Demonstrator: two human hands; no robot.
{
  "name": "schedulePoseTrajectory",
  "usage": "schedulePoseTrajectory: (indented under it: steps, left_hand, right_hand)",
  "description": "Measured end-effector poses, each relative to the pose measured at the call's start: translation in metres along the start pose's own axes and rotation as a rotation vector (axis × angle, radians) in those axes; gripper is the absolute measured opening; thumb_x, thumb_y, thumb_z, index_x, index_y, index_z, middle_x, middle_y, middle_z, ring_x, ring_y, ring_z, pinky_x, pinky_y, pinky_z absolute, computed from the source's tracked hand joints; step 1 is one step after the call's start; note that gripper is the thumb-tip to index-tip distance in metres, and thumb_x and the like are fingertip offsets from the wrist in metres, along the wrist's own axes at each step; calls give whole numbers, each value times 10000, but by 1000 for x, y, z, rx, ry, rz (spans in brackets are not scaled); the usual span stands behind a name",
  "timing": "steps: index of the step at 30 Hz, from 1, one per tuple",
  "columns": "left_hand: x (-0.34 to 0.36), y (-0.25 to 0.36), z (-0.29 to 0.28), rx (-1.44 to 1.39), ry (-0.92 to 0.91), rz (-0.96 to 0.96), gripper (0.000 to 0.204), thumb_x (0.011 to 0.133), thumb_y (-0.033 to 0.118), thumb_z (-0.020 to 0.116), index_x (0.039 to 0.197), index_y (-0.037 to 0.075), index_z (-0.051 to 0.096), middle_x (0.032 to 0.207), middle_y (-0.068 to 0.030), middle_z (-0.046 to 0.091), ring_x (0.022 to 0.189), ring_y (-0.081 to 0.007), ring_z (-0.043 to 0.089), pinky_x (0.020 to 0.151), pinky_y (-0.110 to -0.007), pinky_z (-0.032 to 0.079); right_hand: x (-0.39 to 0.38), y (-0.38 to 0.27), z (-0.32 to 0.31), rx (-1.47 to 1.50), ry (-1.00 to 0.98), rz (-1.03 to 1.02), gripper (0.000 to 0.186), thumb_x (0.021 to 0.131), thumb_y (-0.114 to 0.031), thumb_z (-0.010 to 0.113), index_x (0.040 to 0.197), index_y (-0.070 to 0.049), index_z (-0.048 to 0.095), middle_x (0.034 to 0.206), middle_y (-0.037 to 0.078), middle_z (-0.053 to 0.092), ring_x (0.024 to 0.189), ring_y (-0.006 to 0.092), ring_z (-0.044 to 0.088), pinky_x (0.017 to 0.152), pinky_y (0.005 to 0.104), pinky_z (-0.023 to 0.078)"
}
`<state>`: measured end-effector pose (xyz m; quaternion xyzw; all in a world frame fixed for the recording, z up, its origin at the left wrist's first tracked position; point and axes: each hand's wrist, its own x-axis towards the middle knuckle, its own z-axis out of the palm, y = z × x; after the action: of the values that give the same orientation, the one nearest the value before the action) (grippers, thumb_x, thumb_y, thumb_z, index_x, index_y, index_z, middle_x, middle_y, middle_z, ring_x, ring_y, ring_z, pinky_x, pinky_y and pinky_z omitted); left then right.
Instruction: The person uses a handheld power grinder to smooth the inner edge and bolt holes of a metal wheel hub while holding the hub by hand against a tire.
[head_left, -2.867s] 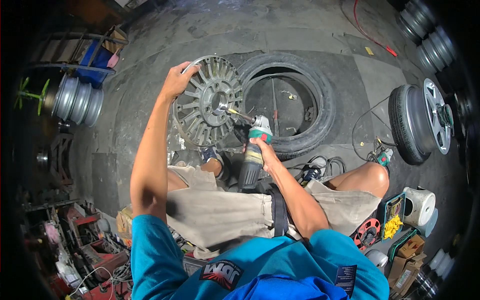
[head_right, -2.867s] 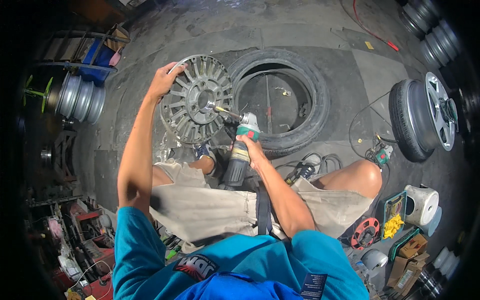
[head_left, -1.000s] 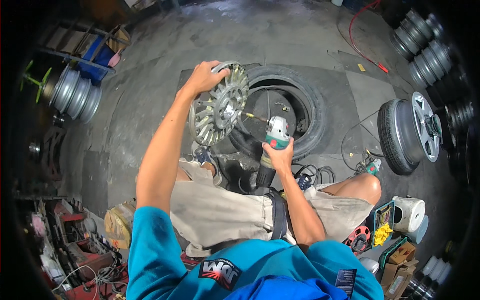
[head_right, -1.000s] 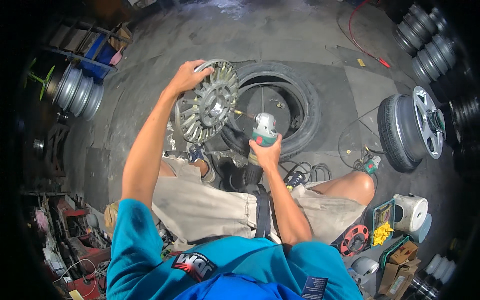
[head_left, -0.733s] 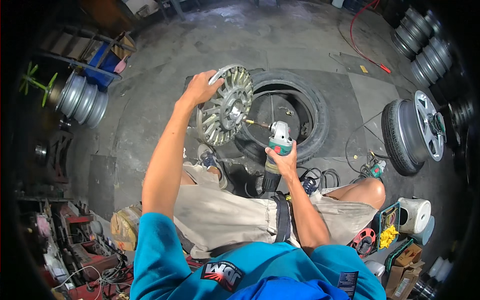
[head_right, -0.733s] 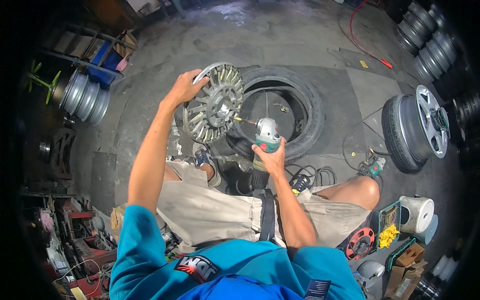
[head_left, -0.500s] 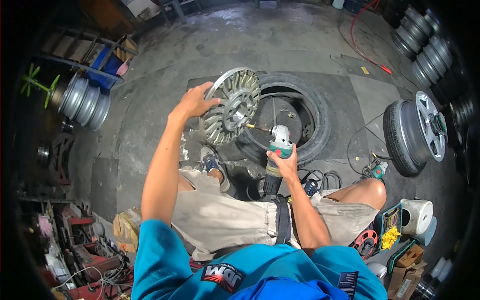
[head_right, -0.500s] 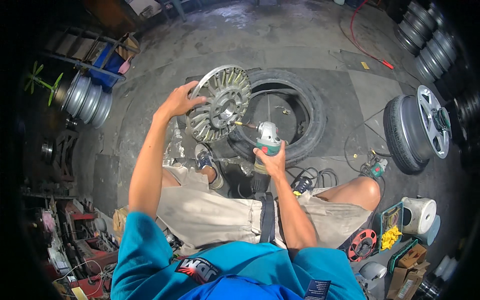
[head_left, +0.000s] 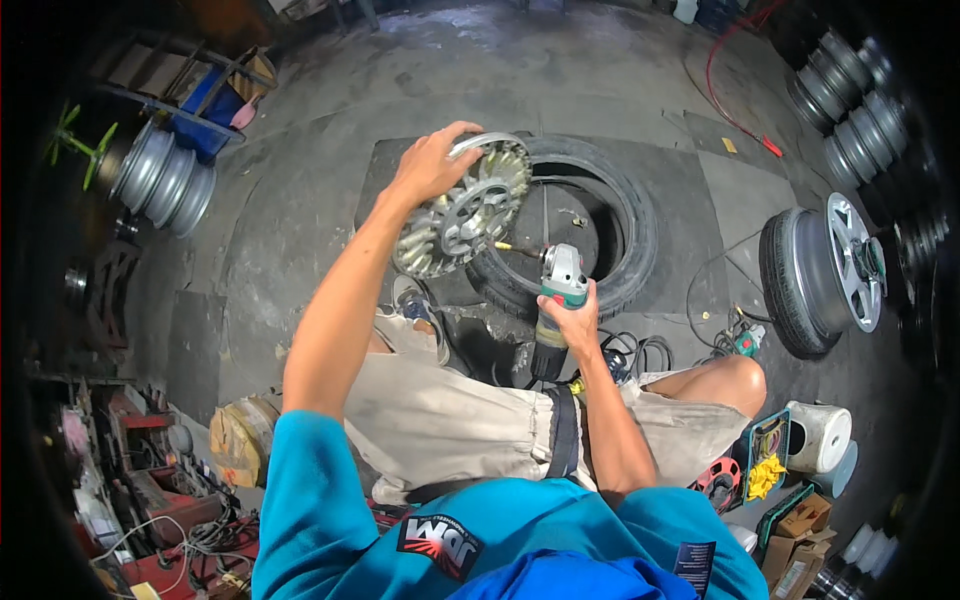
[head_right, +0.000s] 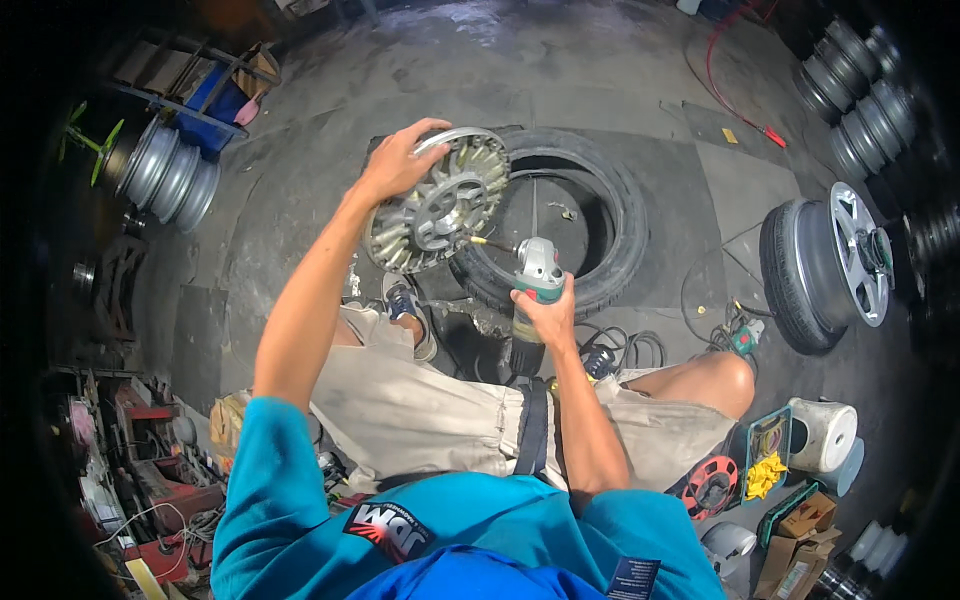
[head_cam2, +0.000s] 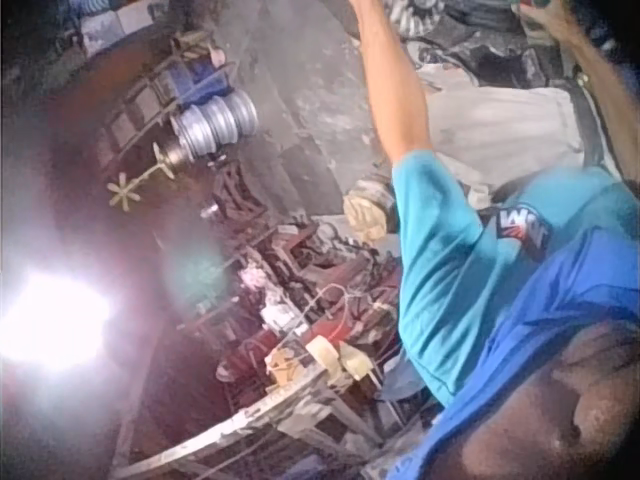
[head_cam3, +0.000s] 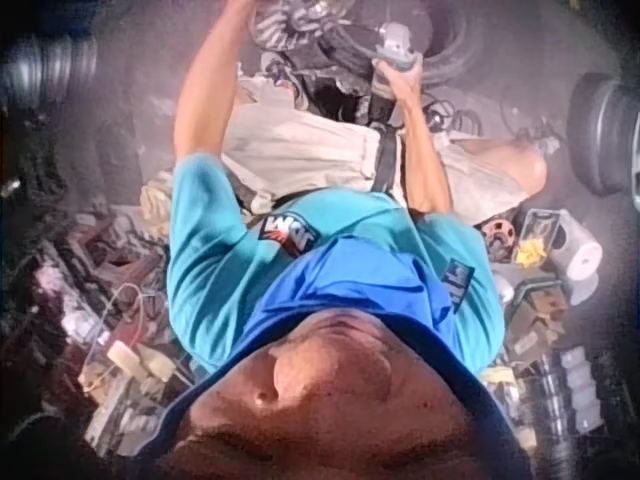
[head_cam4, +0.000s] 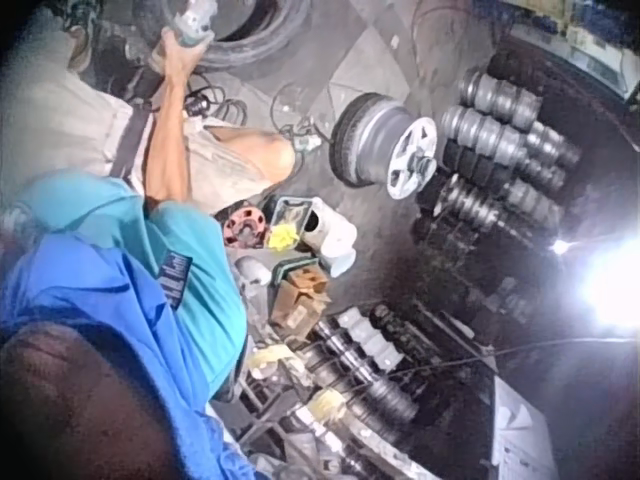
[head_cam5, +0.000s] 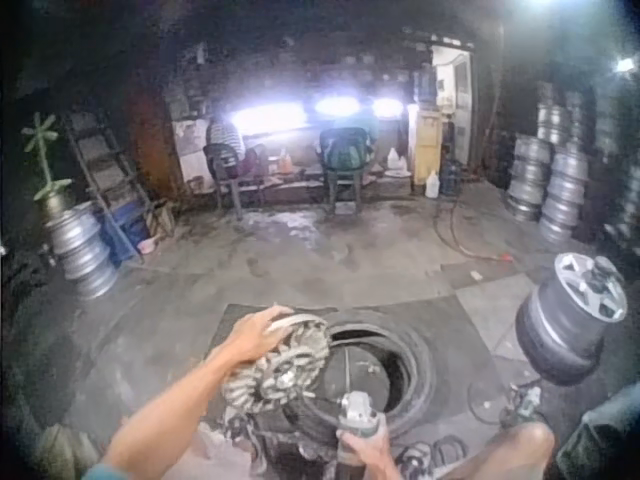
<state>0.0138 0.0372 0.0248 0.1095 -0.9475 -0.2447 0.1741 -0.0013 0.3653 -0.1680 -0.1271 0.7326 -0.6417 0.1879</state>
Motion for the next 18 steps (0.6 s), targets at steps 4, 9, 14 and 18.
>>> schedulePoseTrajectory:
  steps: [4,9,14,18]
  left_hand:
    - [20,6,11,-14,-9,-189,343,978,386,694,1239,163,708,1039,-183,771,1056,-390,721,912,-501,539]
    - [20,-14,13,-38,51,-182,339,985,391,691,1191,124,720,1009,-203,764,1036,-415,712,908,-516,531]
    - [16,-10,1,5,-18,-182,368,1013,401,679,1204,86,678,1011,-197,759,955,-393,715,863,-477,527]
    - [12,-15,5,20,-25,-169,360,1017,404,666,1189,88,655,1040,-216,750,1031,-433,695,895,-528,523]
  right_hand:
    - [-1,-3,13,51,59,-26,792,691,-311,980,1265,-2,529,1165,143,660,1075,245,637,977,390,502]
    - [16,-20,33,-11,144,-115,847,676,-279,960,1331,-19,491,1184,167,648,1097,290,636,990,428,496]
    - [16,-28,43,-107,168,-125,873,672,-258,928,1373,-25,464,1215,194,637,1141,326,630,1022,430,485]
    - [6,-13,51,-101,109,-118,868,676,-255,933,1369,-19,467,1216,167,629,1115,283,626,1009,407,491]
